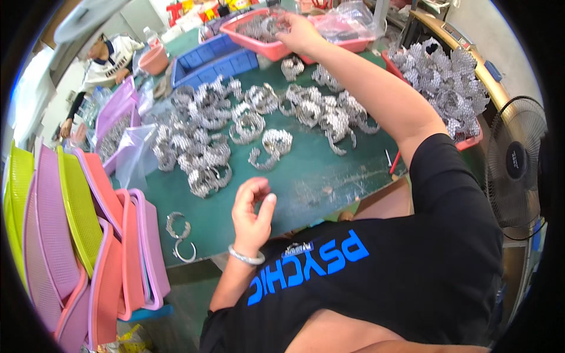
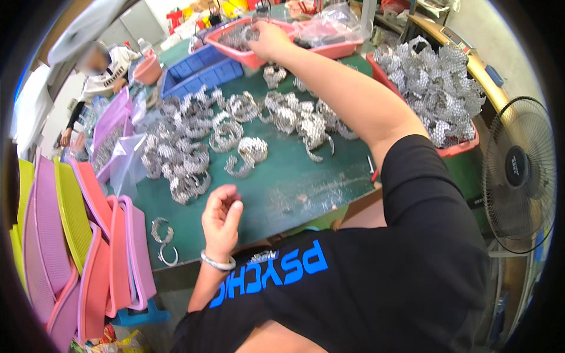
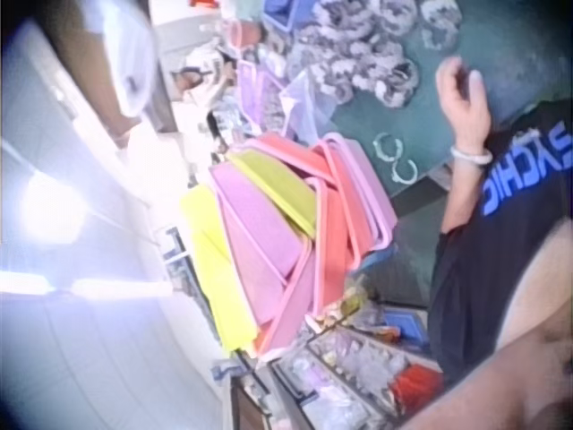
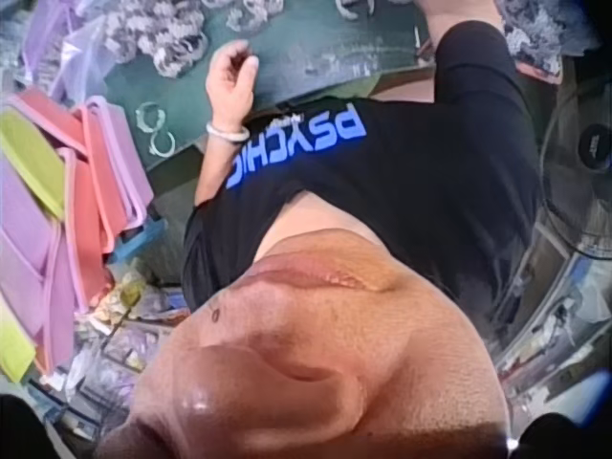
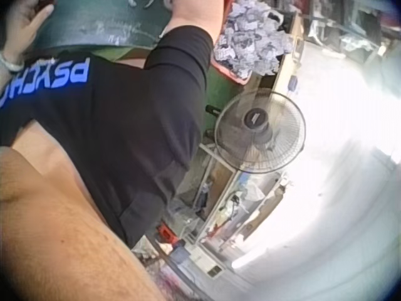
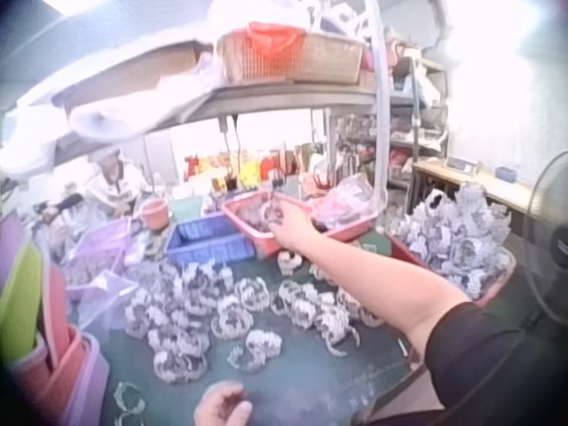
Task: The person picks up small circular metal lattice pieces, joins them together by hand, and places the assembled components into a pink tray on a production table.
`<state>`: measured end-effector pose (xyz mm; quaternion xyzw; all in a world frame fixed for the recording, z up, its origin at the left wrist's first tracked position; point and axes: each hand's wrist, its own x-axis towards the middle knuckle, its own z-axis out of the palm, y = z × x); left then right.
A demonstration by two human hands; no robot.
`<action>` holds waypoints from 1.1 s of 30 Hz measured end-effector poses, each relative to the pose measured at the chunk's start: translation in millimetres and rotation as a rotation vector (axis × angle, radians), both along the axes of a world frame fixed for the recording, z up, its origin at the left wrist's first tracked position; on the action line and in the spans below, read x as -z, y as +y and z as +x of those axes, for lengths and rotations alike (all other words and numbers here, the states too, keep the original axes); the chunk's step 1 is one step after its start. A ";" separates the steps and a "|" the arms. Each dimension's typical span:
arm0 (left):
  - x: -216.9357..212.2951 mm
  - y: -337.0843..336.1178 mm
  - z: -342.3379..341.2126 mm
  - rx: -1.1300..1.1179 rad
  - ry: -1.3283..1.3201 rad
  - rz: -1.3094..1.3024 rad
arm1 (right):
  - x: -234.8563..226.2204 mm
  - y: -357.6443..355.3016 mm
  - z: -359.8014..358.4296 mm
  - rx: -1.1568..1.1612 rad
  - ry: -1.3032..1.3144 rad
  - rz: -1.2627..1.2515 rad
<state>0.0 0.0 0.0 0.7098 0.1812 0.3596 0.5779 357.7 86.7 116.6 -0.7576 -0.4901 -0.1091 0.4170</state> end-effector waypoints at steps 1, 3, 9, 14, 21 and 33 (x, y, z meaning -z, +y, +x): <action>-5.6 -1.7 1.3 -0.001 -0.015 0.003 | -1.8 -10.5 -11.4 -0.072 -0.043 0.026; -1.8 -8.6 9.2 -0.024 -0.052 -0.036 | 16.6 -38.1 -28.8 -0.292 0.080 -0.092; -1.0 -8.4 7.5 0.030 0.007 -0.017 | 54.6 -94.6 -110.3 -0.584 -0.079 -0.514; -3.9 -8.1 6.0 0.025 0.036 0.002 | 83.2 -92.6 -116.2 -0.539 -0.088 -0.367; 4.1 3.5 2.1 -0.059 0.135 0.031 | 87.9 -104.4 -115.4 -0.438 0.192 -0.090; -37.2 0.4 25.2 -0.043 -0.047 -0.149 | 68.9 -151.5 -146.3 -0.763 1.165 0.153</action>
